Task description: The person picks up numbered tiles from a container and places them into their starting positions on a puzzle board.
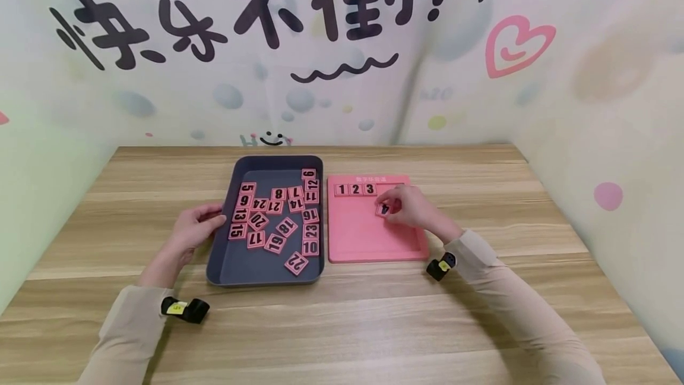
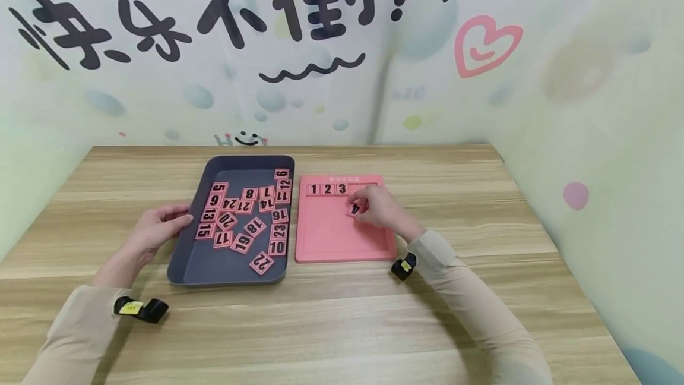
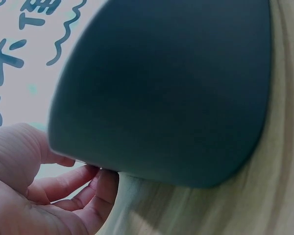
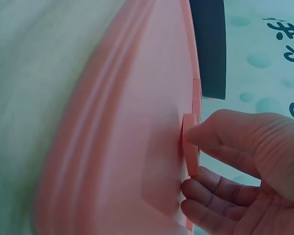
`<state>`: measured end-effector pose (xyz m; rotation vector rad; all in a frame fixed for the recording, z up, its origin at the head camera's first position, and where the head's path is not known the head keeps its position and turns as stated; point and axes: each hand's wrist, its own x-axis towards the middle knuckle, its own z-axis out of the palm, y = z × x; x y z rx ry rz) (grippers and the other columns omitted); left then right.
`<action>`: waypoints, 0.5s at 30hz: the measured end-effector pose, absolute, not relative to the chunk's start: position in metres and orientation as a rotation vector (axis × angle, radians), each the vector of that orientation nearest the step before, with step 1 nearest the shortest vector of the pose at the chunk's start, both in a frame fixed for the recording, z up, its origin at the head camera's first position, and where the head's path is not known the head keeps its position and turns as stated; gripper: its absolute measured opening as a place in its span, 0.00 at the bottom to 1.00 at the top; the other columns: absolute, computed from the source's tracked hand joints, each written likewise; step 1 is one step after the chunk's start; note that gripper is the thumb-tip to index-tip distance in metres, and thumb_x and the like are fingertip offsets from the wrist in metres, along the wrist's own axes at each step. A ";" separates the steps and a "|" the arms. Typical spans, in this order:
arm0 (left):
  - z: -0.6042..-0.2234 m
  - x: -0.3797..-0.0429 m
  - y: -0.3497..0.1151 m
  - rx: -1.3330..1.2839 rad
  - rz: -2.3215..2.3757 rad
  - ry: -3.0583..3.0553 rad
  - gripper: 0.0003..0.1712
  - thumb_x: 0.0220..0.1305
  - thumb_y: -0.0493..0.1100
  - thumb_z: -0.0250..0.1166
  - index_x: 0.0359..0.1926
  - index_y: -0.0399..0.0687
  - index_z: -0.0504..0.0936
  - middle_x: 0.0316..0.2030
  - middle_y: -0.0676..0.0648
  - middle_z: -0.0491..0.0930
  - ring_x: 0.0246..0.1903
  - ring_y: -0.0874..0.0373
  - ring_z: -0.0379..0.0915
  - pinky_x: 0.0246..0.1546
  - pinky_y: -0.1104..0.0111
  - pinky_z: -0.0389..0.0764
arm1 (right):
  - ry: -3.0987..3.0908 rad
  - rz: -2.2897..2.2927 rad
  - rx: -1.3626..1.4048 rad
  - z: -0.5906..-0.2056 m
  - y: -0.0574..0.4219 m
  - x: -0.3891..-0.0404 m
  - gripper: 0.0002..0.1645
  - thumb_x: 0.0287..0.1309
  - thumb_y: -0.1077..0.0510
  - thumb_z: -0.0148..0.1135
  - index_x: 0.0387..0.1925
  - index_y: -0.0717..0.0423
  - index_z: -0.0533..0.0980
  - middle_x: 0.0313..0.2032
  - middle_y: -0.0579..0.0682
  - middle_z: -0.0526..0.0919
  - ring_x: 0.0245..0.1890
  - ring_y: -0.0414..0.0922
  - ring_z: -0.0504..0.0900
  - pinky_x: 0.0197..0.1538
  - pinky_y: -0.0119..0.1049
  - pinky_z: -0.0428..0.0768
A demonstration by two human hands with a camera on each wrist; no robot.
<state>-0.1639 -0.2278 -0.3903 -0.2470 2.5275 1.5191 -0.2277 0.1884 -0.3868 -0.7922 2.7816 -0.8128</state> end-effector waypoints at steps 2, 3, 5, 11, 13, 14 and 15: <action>-0.391 -0.164 -0.228 -0.245 1.526 2.525 0.26 0.68 0.39 0.52 0.63 0.27 0.63 0.56 0.29 0.68 0.38 0.66 0.68 0.35 0.78 0.73 | 2.783 -0.802 -0.774 -0.388 0.189 -0.229 0.18 0.43 0.68 0.69 0.41 0.62 0.81 0.26 0.49 0.78 0.27 0.41 0.74 0.32 0.33 0.73; -0.391 -0.164 -0.228 -0.243 1.530 2.525 0.26 0.68 0.38 0.52 0.63 0.26 0.63 0.56 0.29 0.68 0.37 0.67 0.68 0.35 0.78 0.73 | 2.789 -0.792 -0.766 -0.388 0.189 -0.229 0.17 0.44 0.66 0.70 0.40 0.63 0.81 0.25 0.49 0.78 0.26 0.41 0.73 0.32 0.33 0.73; -0.391 -0.164 -0.229 -0.241 1.536 2.524 0.26 0.68 0.38 0.52 0.63 0.26 0.63 0.56 0.29 0.68 0.37 0.68 0.67 0.35 0.79 0.73 | 2.816 -0.765 -0.746 -0.390 0.189 -0.230 0.15 0.45 0.63 0.71 0.38 0.63 0.81 0.24 0.48 0.77 0.25 0.41 0.73 0.32 0.34 0.73; -0.390 -0.164 -0.229 -0.239 1.539 2.518 0.26 0.68 0.38 0.52 0.63 0.27 0.63 0.56 0.29 0.69 0.37 0.68 0.68 0.35 0.79 0.73 | 2.899 -0.680 -0.655 -0.393 0.187 -0.232 0.16 0.46 0.52 0.73 0.27 0.59 0.77 0.21 0.46 0.78 0.22 0.40 0.72 0.30 0.34 0.73; -0.390 -0.164 -0.229 -0.241 1.538 2.514 0.26 0.68 0.38 0.52 0.63 0.27 0.63 0.56 0.29 0.68 0.37 0.67 0.68 0.35 0.79 0.73 | 2.914 -0.653 -0.631 -0.393 0.186 -0.231 0.17 0.46 0.51 0.73 0.23 0.57 0.75 0.20 0.46 0.76 0.21 0.40 0.71 0.28 0.33 0.71; -0.390 -0.164 -0.229 -0.242 1.538 2.513 0.26 0.69 0.38 0.52 0.63 0.27 0.63 0.56 0.29 0.68 0.38 0.66 0.68 0.35 0.79 0.73 | 2.923 -0.637 -0.622 -0.393 0.185 -0.231 0.18 0.46 0.50 0.73 0.21 0.56 0.73 0.19 0.46 0.75 0.20 0.40 0.70 0.27 0.33 0.70; -0.390 -0.164 -0.229 -0.243 1.538 2.511 0.26 0.69 0.38 0.52 0.63 0.27 0.63 0.56 0.29 0.68 0.38 0.66 0.68 0.35 0.79 0.73 | 2.933 -0.620 -0.615 -0.392 0.185 -0.230 0.20 0.46 0.50 0.73 0.19 0.55 0.71 0.18 0.46 0.73 0.19 0.40 0.68 0.26 0.33 0.68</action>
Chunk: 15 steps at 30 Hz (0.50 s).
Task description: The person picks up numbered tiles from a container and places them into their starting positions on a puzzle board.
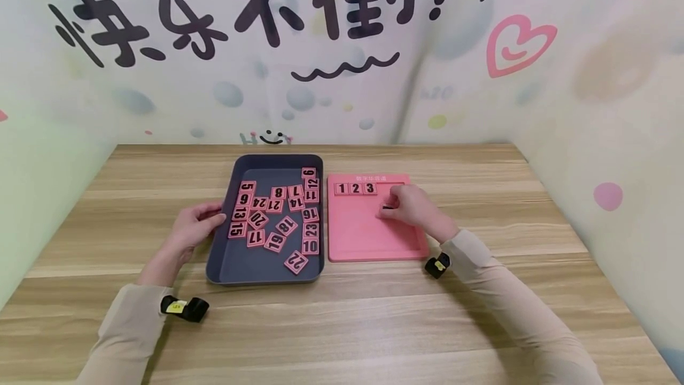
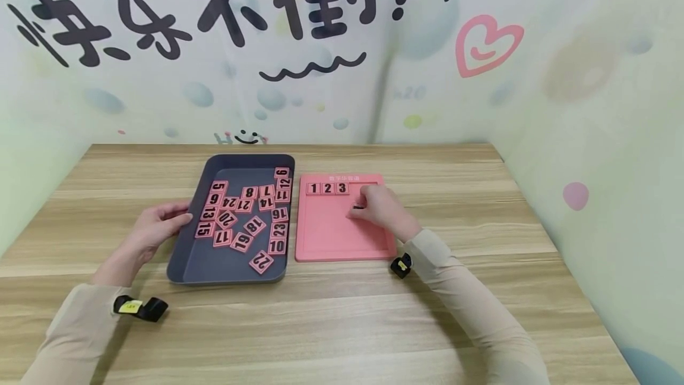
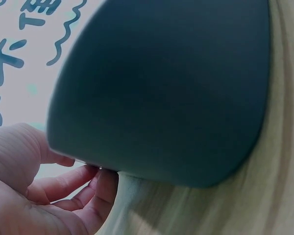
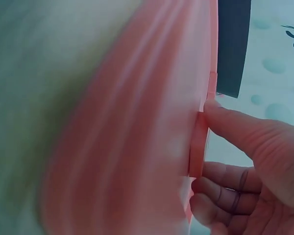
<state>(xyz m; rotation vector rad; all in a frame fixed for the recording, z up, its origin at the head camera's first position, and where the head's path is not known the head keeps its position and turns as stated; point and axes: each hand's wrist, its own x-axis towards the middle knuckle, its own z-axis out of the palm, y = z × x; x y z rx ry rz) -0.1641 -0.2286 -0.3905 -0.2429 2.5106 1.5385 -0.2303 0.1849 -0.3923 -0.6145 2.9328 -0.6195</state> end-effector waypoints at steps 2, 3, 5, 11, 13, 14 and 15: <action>-0.391 -0.164 -0.228 -0.244 1.536 2.511 0.26 0.69 0.39 0.52 0.63 0.27 0.63 0.56 0.29 0.68 0.38 0.66 0.68 0.35 0.79 0.73 | 2.938 -0.607 -0.608 -0.391 0.185 -0.229 0.22 0.45 0.49 0.73 0.17 0.54 0.68 0.15 0.45 0.69 0.18 0.40 0.65 0.24 0.32 0.65; -0.391 -0.164 -0.228 -0.243 1.534 2.512 0.27 0.69 0.39 0.52 0.63 0.27 0.63 0.56 0.29 0.68 0.38 0.66 0.68 0.35 0.79 0.73 | 2.933 -0.614 -0.617 -0.391 0.186 -0.229 0.23 0.45 0.48 0.73 0.16 0.55 0.68 0.15 0.46 0.68 0.18 0.40 0.65 0.24 0.32 0.64; -0.392 -0.164 -0.228 -0.245 1.530 2.514 0.27 0.69 0.39 0.52 0.63 0.27 0.63 0.56 0.29 0.68 0.39 0.64 0.68 0.35 0.79 0.73 | 2.915 -0.641 -0.652 -0.389 0.188 -0.230 0.23 0.45 0.48 0.73 0.17 0.56 0.69 0.16 0.46 0.68 0.19 0.40 0.65 0.25 0.33 0.65; -0.391 -0.165 -0.227 -0.261 1.525 2.509 0.27 0.69 0.39 0.52 0.64 0.28 0.62 0.57 0.30 0.68 0.44 0.57 0.68 0.36 0.78 0.73 | 2.718 -0.732 -0.971 -0.380 0.202 -0.234 0.19 0.48 0.62 0.69 0.43 0.67 0.78 0.36 0.55 0.80 0.36 0.48 0.77 0.42 0.42 0.76; -0.391 -0.165 -0.227 -0.262 1.525 2.509 0.27 0.69 0.39 0.52 0.64 0.28 0.62 0.57 0.30 0.67 0.45 0.56 0.68 0.36 0.79 0.72 | 2.654 -0.728 -1.028 -0.378 0.204 -0.234 0.23 0.46 0.68 0.65 0.48 0.66 0.77 0.40 0.56 0.80 0.40 0.50 0.77 0.44 0.44 0.77; -0.391 -0.165 -0.228 -0.261 1.525 2.510 0.27 0.69 0.39 0.51 0.64 0.28 0.62 0.57 0.30 0.67 0.45 0.56 0.68 0.36 0.79 0.72 | 2.633 -0.717 -1.048 -0.377 0.205 -0.234 0.23 0.45 0.71 0.64 0.48 0.65 0.77 0.40 0.56 0.79 0.40 0.50 0.77 0.43 0.43 0.77; -0.391 -0.165 -0.228 -0.259 1.525 2.511 0.27 0.69 0.39 0.52 0.64 0.28 0.62 0.57 0.30 0.67 0.45 0.56 0.68 0.36 0.79 0.72 | 2.620 -0.712 -1.048 -0.377 0.205 -0.234 0.24 0.45 0.72 0.62 0.48 0.64 0.78 0.40 0.56 0.79 0.40 0.50 0.77 0.43 0.43 0.78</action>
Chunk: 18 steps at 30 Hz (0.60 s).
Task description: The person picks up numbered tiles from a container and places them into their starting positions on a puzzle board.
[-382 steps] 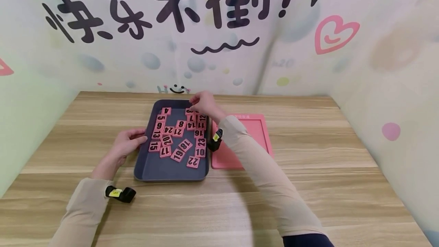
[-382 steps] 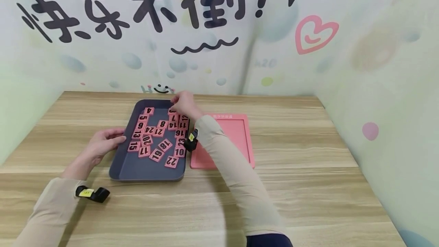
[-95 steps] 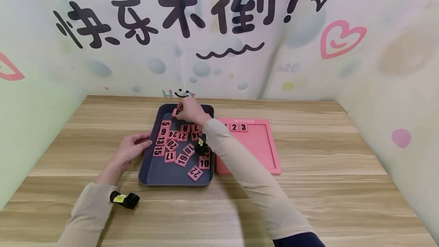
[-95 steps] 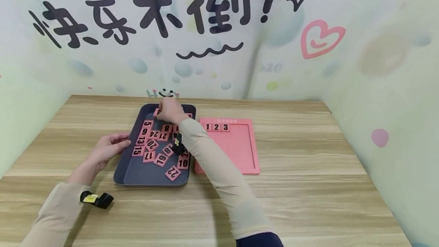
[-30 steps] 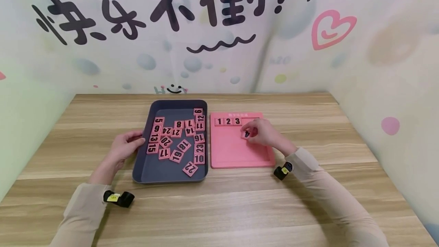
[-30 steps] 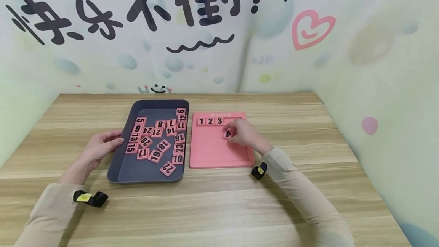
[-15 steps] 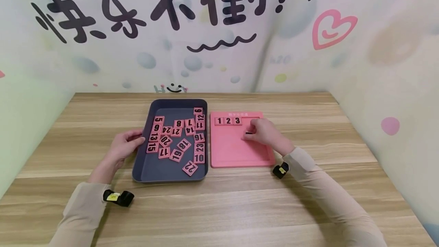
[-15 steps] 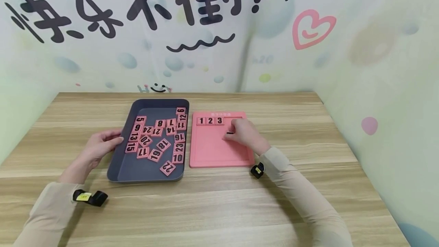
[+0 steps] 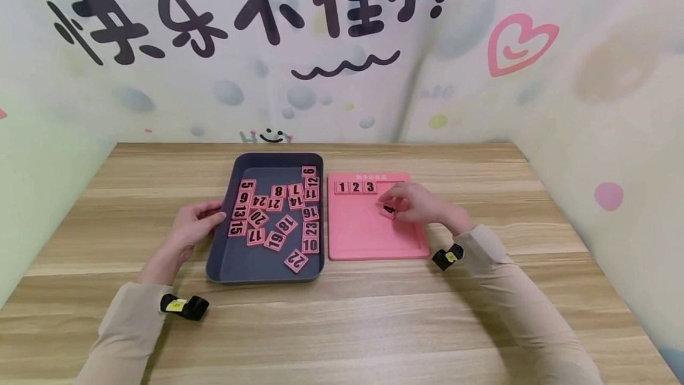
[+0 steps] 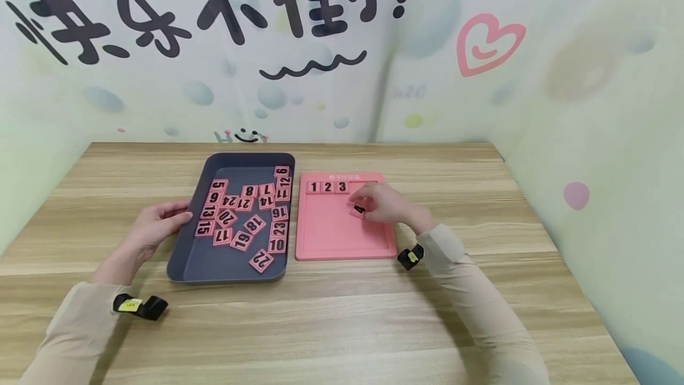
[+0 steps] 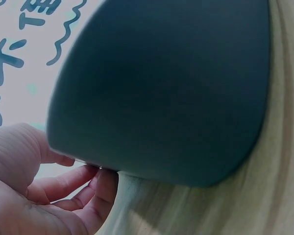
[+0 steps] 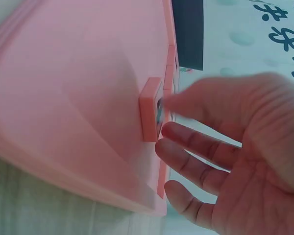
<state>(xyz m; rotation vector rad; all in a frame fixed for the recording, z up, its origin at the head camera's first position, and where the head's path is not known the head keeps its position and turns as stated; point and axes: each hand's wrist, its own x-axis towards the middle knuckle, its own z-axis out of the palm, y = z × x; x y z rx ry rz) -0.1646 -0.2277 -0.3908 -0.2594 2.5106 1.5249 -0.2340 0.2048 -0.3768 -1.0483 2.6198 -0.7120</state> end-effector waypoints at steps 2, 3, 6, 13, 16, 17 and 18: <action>-0.391 -0.164 -0.228 -0.257 1.525 2.511 0.27 0.69 0.39 0.52 0.64 0.28 0.62 0.57 0.29 0.67 0.45 0.56 0.68 0.36 0.79 0.72 | 2.614 -0.703 -1.047 -0.377 0.204 -0.234 0.23 0.44 0.75 0.61 0.47 0.63 0.79 0.40 0.55 0.79 0.40 0.49 0.77 0.42 0.41 0.78; -0.391 -0.164 -0.229 -0.254 1.523 2.513 0.27 0.69 0.39 0.52 0.64 0.28 0.62 0.57 0.29 0.67 0.45 0.56 0.68 0.36 0.79 0.72 | 2.619 -0.695 -1.052 -0.378 0.204 -0.234 0.23 0.44 0.75 0.60 0.46 0.63 0.80 0.40 0.55 0.79 0.40 0.49 0.76 0.41 0.40 0.78; -0.390 -0.164 -0.229 -0.255 1.526 2.510 0.27 0.69 0.39 0.52 0.64 0.28 0.62 0.57 0.30 0.67 0.46 0.56 0.68 0.36 0.79 0.72 | 2.648 -0.689 -1.058 -0.379 0.203 -0.235 0.19 0.44 0.75 0.63 0.43 0.64 0.81 0.38 0.55 0.80 0.39 0.49 0.77 0.41 0.40 0.79; -0.391 -0.164 -0.228 -0.264 1.526 2.512 0.27 0.69 0.39 0.51 0.64 0.28 0.62 0.58 0.30 0.67 0.48 0.52 0.67 0.36 0.79 0.72 | 2.781 -0.609 -1.010 -0.381 0.201 -0.243 0.15 0.42 0.70 0.70 0.37 0.65 0.82 0.33 0.55 0.81 0.35 0.49 0.76 0.40 0.41 0.76; -0.391 -0.164 -0.228 -0.264 1.528 2.513 0.27 0.69 0.39 0.51 0.64 0.28 0.62 0.57 0.30 0.67 0.47 0.53 0.68 0.36 0.80 0.72 | 2.805 -0.605 -0.902 -0.382 0.199 -0.247 0.15 0.43 0.69 0.70 0.37 0.66 0.82 0.34 0.55 0.81 0.36 0.48 0.77 0.41 0.40 0.77; -0.391 -0.164 -0.228 -0.263 1.531 2.513 0.27 0.69 0.38 0.51 0.64 0.28 0.62 0.57 0.29 0.67 0.47 0.54 0.68 0.36 0.80 0.72 | 2.806 -0.610 -0.868 -0.382 0.198 -0.249 0.14 0.43 0.69 0.70 0.38 0.66 0.82 0.34 0.55 0.82 0.36 0.48 0.78 0.41 0.40 0.78; -0.391 -0.165 -0.228 -0.261 1.532 2.515 0.27 0.69 0.38 0.51 0.64 0.27 0.62 0.57 0.29 0.67 0.46 0.55 0.68 0.36 0.80 0.72 | 2.805 -0.619 -0.841 -0.382 0.197 -0.250 0.14 0.44 0.69 0.70 0.38 0.67 0.82 0.34 0.56 0.82 0.36 0.49 0.79 0.41 0.40 0.78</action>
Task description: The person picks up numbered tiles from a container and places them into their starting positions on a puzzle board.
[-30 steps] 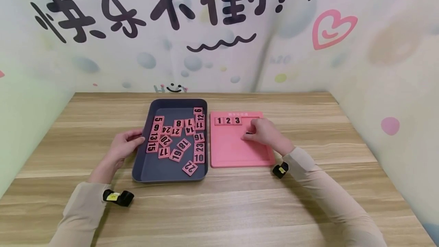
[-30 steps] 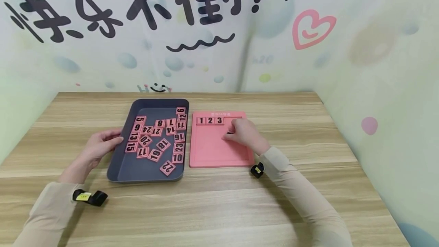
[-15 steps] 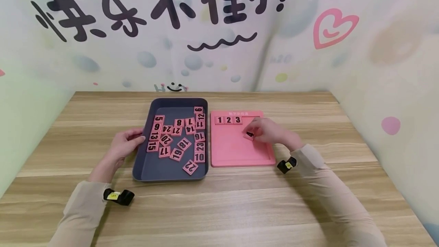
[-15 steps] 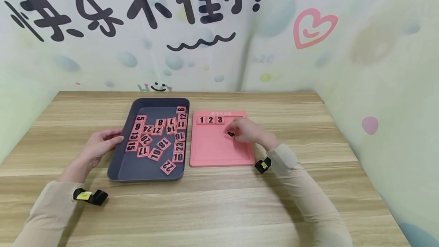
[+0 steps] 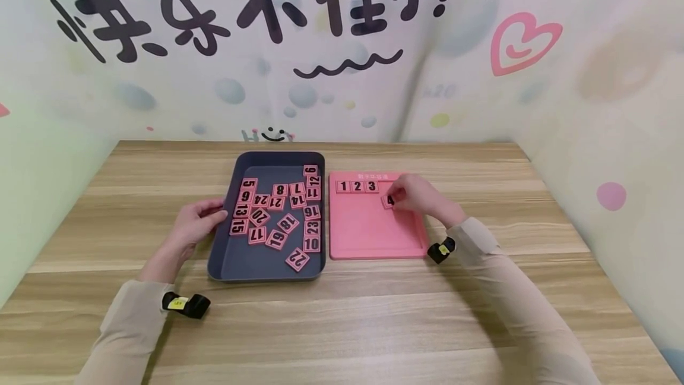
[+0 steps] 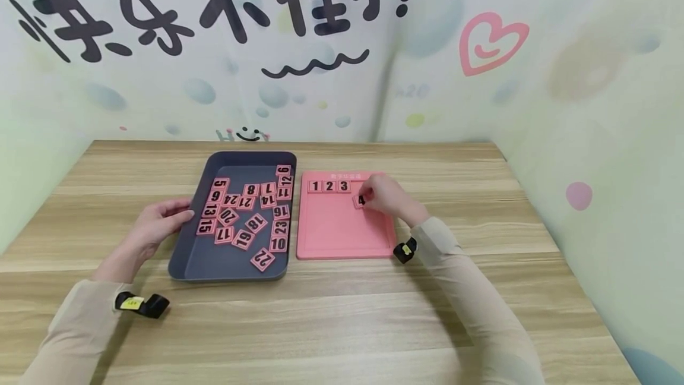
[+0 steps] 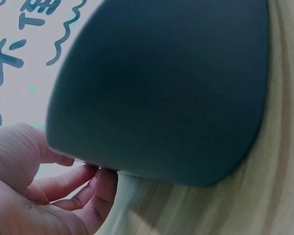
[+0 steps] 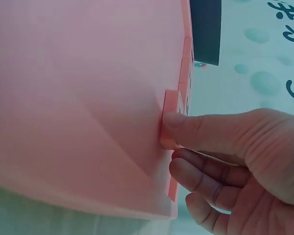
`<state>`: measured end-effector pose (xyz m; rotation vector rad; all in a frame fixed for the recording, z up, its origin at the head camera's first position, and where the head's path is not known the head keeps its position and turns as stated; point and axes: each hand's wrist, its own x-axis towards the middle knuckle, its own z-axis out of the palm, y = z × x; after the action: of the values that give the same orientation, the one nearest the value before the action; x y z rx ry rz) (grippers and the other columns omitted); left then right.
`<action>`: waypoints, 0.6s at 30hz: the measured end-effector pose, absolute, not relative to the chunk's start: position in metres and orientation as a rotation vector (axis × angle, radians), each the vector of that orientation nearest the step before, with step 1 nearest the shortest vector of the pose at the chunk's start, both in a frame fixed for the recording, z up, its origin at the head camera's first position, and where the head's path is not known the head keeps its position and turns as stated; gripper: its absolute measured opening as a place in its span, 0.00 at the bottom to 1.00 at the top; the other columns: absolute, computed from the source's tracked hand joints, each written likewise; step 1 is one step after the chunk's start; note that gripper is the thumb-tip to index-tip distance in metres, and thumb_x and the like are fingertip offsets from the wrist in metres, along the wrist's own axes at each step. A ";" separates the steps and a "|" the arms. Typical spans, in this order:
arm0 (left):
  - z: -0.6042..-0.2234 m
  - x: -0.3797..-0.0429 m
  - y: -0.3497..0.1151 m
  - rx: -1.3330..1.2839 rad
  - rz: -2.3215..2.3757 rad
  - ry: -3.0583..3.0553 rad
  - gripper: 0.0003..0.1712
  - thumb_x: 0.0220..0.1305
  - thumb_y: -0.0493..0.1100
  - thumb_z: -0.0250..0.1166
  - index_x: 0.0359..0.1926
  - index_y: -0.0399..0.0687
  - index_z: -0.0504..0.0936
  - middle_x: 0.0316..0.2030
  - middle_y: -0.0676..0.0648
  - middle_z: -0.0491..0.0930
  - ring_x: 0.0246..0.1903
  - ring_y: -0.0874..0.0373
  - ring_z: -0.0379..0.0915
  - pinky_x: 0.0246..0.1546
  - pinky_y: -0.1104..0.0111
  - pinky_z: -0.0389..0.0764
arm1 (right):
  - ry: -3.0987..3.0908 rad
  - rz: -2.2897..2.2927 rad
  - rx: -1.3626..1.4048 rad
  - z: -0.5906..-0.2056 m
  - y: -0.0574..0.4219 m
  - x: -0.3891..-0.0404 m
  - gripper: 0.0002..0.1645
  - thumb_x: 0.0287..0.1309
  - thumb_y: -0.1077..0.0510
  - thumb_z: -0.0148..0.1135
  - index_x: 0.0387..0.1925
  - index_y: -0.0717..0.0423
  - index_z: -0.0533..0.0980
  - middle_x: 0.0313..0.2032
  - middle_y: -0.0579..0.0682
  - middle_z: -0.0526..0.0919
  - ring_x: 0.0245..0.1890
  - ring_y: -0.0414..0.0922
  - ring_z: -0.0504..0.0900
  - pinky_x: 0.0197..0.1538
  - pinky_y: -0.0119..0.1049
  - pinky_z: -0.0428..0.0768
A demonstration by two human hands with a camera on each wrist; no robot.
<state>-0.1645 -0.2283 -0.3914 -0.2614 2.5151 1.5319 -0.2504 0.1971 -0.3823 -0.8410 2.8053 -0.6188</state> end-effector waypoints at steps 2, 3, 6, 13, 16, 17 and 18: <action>-0.391 -0.165 -0.228 -0.262 1.537 2.515 0.27 0.69 0.38 0.51 0.64 0.27 0.62 0.57 0.29 0.67 0.44 0.58 0.68 0.36 0.80 0.72 | 2.808 -0.627 -0.801 -0.382 0.196 -0.253 0.14 0.44 0.69 0.70 0.38 0.68 0.81 0.35 0.57 0.82 0.36 0.49 0.80 0.42 0.40 0.79; -0.391 -0.165 -0.228 -0.262 1.539 2.515 0.27 0.69 0.38 0.51 0.64 0.27 0.62 0.57 0.29 0.67 0.43 0.60 0.68 0.36 0.80 0.72 | 2.810 -0.627 -0.790 -0.382 0.195 -0.254 0.14 0.45 0.69 0.70 0.38 0.68 0.81 0.35 0.58 0.83 0.36 0.49 0.80 0.42 0.40 0.79; -0.391 -0.165 -0.228 -0.263 1.547 2.512 0.27 0.69 0.38 0.52 0.64 0.26 0.62 0.57 0.29 0.67 0.40 0.64 0.67 0.35 0.80 0.73 | 2.816 -0.639 -0.756 -0.381 0.192 -0.257 0.14 0.45 0.70 0.69 0.38 0.70 0.81 0.35 0.59 0.83 0.35 0.50 0.80 0.41 0.41 0.79; -0.391 -0.165 -0.229 -0.256 1.556 2.507 0.27 0.69 0.38 0.52 0.63 0.26 0.62 0.57 0.29 0.67 0.38 0.68 0.67 0.35 0.79 0.73 | 2.835 -0.690 -0.684 -0.381 0.187 -0.264 0.14 0.44 0.70 0.69 0.37 0.71 0.80 0.32 0.59 0.82 0.34 0.51 0.79 0.41 0.42 0.78; -0.391 -0.165 -0.229 -0.251 1.559 2.508 0.27 0.68 0.38 0.52 0.63 0.26 0.62 0.56 0.29 0.67 0.38 0.68 0.67 0.35 0.80 0.73 | 2.840 -0.722 -0.644 -0.381 0.185 -0.267 0.13 0.45 0.69 0.69 0.36 0.71 0.80 0.32 0.59 0.82 0.35 0.51 0.79 0.41 0.42 0.78; -0.391 -0.165 -0.229 -0.249 1.562 2.509 0.27 0.68 0.38 0.52 0.63 0.26 0.62 0.56 0.29 0.67 0.37 0.68 0.67 0.35 0.80 0.73 | 2.844 -0.727 -0.639 -0.381 0.185 -0.268 0.13 0.45 0.69 0.69 0.36 0.71 0.79 0.32 0.59 0.82 0.35 0.52 0.80 0.41 0.42 0.78; -0.391 -0.165 -0.230 -0.248 1.563 2.508 0.27 0.68 0.38 0.52 0.63 0.26 0.62 0.56 0.29 0.68 0.37 0.69 0.67 0.35 0.80 0.73 | 2.850 -0.731 -0.633 -0.381 0.184 -0.269 0.12 0.45 0.70 0.69 0.35 0.71 0.79 0.32 0.59 0.82 0.35 0.52 0.80 0.41 0.42 0.78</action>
<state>-0.1649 -0.2297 -0.3913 -0.2477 2.5085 1.5635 -0.2693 0.1841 -0.3814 -0.6333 2.8501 -0.7312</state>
